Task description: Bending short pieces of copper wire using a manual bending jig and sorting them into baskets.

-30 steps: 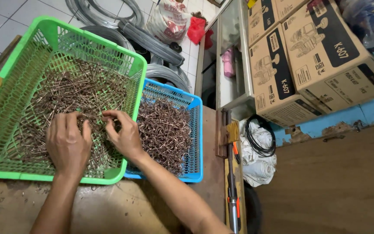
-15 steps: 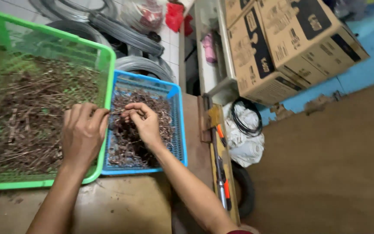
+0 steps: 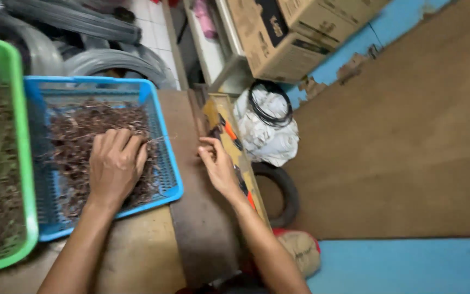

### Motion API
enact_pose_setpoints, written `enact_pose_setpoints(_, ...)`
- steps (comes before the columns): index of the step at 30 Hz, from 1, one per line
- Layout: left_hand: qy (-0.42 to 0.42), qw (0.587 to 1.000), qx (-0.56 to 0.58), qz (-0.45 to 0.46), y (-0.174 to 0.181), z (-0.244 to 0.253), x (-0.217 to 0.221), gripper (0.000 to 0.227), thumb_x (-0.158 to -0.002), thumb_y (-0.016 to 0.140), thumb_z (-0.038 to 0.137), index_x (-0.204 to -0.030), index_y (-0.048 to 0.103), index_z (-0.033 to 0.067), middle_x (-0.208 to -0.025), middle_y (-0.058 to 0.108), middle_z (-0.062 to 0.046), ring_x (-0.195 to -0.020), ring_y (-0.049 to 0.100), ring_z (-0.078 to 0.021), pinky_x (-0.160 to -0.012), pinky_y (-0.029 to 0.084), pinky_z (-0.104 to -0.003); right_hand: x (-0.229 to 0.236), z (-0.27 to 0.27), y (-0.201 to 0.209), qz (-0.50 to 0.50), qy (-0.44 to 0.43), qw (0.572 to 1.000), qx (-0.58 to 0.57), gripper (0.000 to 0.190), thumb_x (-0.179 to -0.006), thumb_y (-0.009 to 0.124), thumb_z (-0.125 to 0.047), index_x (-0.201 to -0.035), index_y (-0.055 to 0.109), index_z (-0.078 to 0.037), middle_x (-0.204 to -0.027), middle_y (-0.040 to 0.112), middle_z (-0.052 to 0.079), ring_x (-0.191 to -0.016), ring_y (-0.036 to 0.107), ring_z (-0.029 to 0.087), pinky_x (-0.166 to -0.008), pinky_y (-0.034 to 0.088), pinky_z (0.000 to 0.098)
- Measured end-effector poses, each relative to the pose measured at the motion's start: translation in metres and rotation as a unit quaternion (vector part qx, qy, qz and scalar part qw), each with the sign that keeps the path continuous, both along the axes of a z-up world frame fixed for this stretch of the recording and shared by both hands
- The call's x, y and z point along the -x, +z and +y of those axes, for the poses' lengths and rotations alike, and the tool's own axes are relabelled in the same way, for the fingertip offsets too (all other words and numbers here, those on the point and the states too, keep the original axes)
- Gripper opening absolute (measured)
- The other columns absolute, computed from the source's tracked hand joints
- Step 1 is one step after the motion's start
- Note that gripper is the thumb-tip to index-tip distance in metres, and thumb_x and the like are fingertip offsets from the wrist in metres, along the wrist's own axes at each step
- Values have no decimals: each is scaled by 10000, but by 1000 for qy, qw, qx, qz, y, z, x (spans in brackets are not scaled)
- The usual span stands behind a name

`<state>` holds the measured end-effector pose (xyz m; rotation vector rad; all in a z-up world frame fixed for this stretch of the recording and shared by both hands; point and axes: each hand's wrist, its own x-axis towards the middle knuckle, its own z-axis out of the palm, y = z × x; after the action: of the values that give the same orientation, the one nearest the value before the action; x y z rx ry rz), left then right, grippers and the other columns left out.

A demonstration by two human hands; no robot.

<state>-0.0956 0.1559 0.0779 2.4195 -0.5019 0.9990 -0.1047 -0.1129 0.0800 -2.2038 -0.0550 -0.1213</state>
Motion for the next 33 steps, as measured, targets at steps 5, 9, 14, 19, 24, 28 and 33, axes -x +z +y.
enact_pose_setpoints(5, -16, 1000, -21, 5, -8, -36, -18, 51, -945, 741, 191, -984, 714, 173, -933, 611, -12, -1001, 632, -218, -878, 482, -345, 61, -55, 21, 102, -105, 970, 193, 508, -1004, 588, -543, -1321, 605, -145, -1193, 646, 180, -1149, 628, 394, -977, 470, 563)
enact_pose_setpoints(9, -16, 999, -38, 3, -18, -57, -28, 86, -960, 762, 222, -930, 700, 171, -917, 614, -27, -1000, 637, -234, -861, 480, -355, 100, -86, 4, 286, -74, 929, 224, 661, -898, 653, -700, -1284, 653, -163, -1133, 749, 168, -1144, 684, 412, -1003, 500, 564)
enact_pose_setpoints(14, -22, 997, -51, 45, -42, -86, -38, 72, -956, 721, 267, -947, 692, 202, -942, 609, 8, -989, 599, -203, -893, 453, -330, 124, -94, -32, 315, -61, 939, 122, 403, -931, 686, -499, -1176, 577, -197, -1030, 731, 146, -1067, 700, 400, -921, 529, 504)
enact_pose_setpoints(19, 12, 982, -157, 101, -56, -105, -41, 170, -1026, 652, 320, -964, 699, 169, -969, 644, -20, -952, 547, -216, -846, 417, -354, 125, -89, -17, 271, -28, 958, 94, 317, -984, 606, -449, -1108, 541, -165, -902, 626, 65, -843, 633, 267, -807, 467, 390)
enact_pose_setpoints(24, -23, 991, -104, 86, -59, -124, -43, 175, -1029, 645, 234, -925, 688, 100, -966, 649, -69, -915, 551, -272, -820, 416, -400, 114, -78, 63, 364, -54, 930, 7, 223, -988, 645, -348, -969, 517, -165, -695, 671, 15, -628, 685, 155, -680, 528, 305)
enact_pose_setpoints(28, -22, 993, -102, 56, -71, -134, -55, 156, -1037, 598, 198, -920, 683, 139, -919, 614, -49, -900, 546, -262, -833, 408, -390, 113, -86, 66, 344, -33, 933, -101, 179, -1028, 639, -211, -986, 500, -107, -723, 601, 57, -584, 610, 154, -576, 514, 290)
enact_pose_setpoints(33, -13, 988, -106, 111, -81, -149, -71, 203, -1055, 586, 211, -917, 721, 148, -913, 658, -29, -911, 546, -249, -822, 387, -390, 112, -84, 79, 341, -10, 938, -55, 145, -1032, 615, -226, -1003, 525, -116, -762, 585, 10, -649, 598, 128, -627, 498, 288)
